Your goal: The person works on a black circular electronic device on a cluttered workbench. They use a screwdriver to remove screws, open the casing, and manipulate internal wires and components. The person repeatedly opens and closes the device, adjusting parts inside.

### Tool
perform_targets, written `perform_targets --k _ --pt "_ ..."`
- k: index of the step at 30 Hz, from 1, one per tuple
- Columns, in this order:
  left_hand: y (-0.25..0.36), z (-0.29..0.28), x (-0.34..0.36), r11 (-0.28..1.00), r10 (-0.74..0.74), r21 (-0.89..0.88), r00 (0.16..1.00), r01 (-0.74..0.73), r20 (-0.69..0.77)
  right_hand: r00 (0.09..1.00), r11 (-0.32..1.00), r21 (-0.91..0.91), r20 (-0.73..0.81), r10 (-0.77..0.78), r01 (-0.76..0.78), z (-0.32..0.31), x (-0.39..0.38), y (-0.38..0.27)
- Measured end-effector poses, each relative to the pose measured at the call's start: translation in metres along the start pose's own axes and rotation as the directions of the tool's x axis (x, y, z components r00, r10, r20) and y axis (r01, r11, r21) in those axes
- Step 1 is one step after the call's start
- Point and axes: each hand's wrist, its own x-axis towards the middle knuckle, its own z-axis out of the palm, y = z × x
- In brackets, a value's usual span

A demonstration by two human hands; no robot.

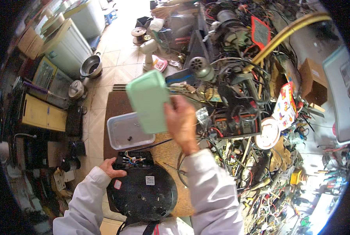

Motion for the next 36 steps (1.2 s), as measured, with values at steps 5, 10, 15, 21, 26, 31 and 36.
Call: perform_targets --k 5,10,15,21,26,31,36 --pt "0.009 0.0 -0.004 0.996 0.016 -0.086 0.999 -0.013 0.041 0.985 0.989 0.051 0.109 0.13 -0.137 0.093 -0.029 0.036" --pt "0.013 -0.005 -0.001 1.0 0.001 -0.001 0.997 -0.001 0.08 0.99 0.992 -0.035 0.06 0.126 -0.124 0.107 -0.045 0.048" --pt "0.044 -0.002 -0.016 0.997 -0.075 0.006 0.995 0.075 0.059 0.973 0.927 -0.314 -0.042 -0.229 0.204 0.095 -0.056 0.042" --pt "0.008 -0.004 -0.006 0.996 -0.004 0.09 1.0 0.002 0.025 0.958 0.892 -0.41 -0.124 -0.261 0.19 -0.003 -0.014 0.107" --pt "-0.024 -0.002 0.005 0.995 0.101 -0.003 0.995 -0.101 0.027 0.982 0.921 -0.341 0.069 -0.177 0.19 -0.013 -0.003 0.167" --pt "0.015 -0.001 -0.003 1.0 -0.017 0.008 0.998 0.016 0.06 0.973 0.85 -0.476 0.144 -0.178 0.226 -0.01 0.001 0.16" --pt "-0.001 0.0 0.001 0.998 -0.049 0.052 0.998 0.048 0.028 0.959 0.729 -0.623 0.185 -0.214 0.283 -0.009 0.0 0.138"
